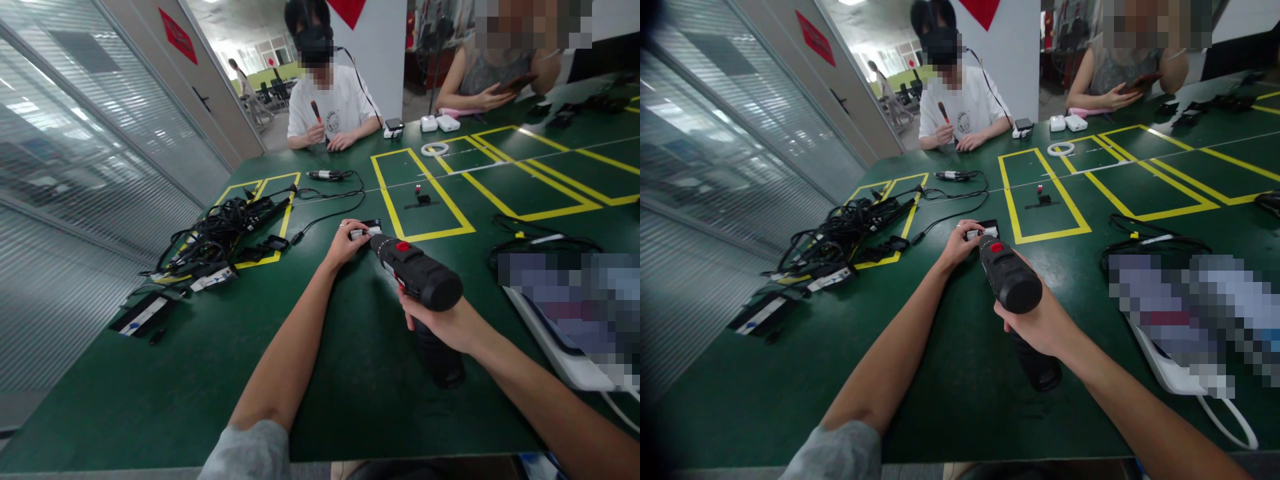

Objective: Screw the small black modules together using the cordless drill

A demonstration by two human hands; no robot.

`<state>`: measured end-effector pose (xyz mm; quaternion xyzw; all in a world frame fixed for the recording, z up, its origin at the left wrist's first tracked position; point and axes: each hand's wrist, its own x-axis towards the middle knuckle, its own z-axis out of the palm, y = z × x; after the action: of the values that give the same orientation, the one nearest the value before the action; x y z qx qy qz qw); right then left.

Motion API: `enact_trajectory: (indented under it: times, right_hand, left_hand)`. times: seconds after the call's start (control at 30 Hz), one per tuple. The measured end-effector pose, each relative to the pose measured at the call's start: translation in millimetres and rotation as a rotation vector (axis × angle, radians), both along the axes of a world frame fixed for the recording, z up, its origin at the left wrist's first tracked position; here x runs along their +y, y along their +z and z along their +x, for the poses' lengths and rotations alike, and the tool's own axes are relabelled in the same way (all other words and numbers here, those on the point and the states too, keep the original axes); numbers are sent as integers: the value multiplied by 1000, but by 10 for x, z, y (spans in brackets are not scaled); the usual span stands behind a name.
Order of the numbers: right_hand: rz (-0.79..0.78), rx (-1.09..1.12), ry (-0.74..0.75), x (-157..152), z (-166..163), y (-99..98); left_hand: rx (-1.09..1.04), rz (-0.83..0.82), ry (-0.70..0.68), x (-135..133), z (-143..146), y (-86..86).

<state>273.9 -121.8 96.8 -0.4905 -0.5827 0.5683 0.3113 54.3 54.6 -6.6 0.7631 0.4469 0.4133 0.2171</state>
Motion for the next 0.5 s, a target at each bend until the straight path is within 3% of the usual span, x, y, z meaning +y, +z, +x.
enact_trajectory:
  times: [0.5]
  right_hand:
    - [11,-25,62,7,-4,-16]
  left_hand:
    - [-7,4,-11,-1,0,1]
